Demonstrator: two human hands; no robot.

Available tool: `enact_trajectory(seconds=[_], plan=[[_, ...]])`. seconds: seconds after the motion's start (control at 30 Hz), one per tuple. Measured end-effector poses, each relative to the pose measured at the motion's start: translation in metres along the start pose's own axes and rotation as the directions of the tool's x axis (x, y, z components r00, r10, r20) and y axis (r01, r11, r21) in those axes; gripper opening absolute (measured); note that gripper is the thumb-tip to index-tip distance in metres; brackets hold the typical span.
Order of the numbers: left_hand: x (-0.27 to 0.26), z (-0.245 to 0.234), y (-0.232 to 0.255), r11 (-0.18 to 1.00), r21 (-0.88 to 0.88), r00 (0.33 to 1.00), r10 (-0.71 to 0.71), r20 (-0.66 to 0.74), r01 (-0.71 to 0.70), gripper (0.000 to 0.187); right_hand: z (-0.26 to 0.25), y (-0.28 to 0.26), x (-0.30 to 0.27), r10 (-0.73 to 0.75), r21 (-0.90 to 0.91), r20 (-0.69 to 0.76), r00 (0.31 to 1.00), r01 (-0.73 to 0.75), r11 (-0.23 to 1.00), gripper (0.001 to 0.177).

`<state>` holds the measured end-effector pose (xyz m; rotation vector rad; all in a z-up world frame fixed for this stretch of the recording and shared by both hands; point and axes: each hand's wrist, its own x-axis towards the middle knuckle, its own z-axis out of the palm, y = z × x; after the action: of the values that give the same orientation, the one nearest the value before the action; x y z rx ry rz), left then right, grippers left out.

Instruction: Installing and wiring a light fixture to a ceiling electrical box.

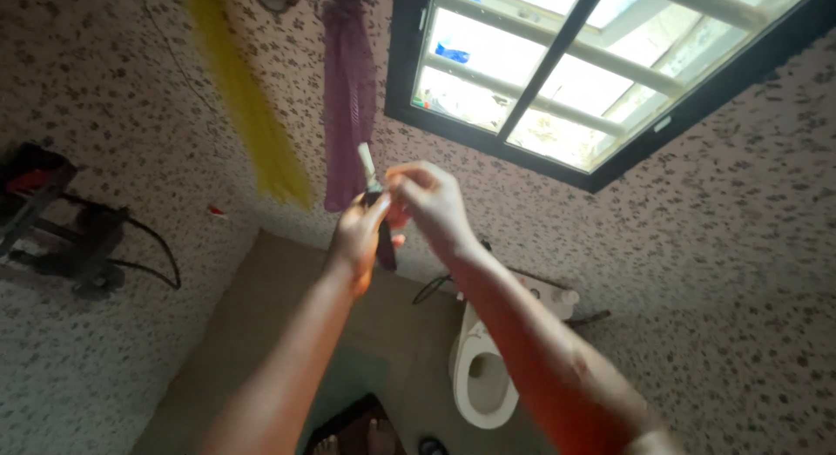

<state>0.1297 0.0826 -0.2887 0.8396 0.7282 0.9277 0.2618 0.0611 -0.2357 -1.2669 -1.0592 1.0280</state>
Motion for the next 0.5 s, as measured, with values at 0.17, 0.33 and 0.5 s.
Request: enact_trajectory(seconds=[0.17, 0.33, 0.5], plan=[[0.033, 0.009, 0.01, 0.999, 0.004, 0.999, 0.049, -0.01, -0.049, 0.023, -0.015, 0.0, 0.09, -0.183, -0.122, -0.155, 0.971, 0.165, 0.979, 0.02], [0.01, 0.01, 0.005, 0.998, 0.058, 0.999, 0.038, -0.014, -0.037, 0.023, -0.036, -0.019, 0.17, -0.612, -0.654, -0.111, 0.783, 0.406, 0.638, 0.018], [0.0, 0.005, -0.014, 0.997, 0.06, 0.999, -0.04, -0.006, 0.041, 0.023, -0.053, -0.08, 0.209, -0.72, -0.854, 0.381, 0.58, 0.519, -0.034, 0.042]])
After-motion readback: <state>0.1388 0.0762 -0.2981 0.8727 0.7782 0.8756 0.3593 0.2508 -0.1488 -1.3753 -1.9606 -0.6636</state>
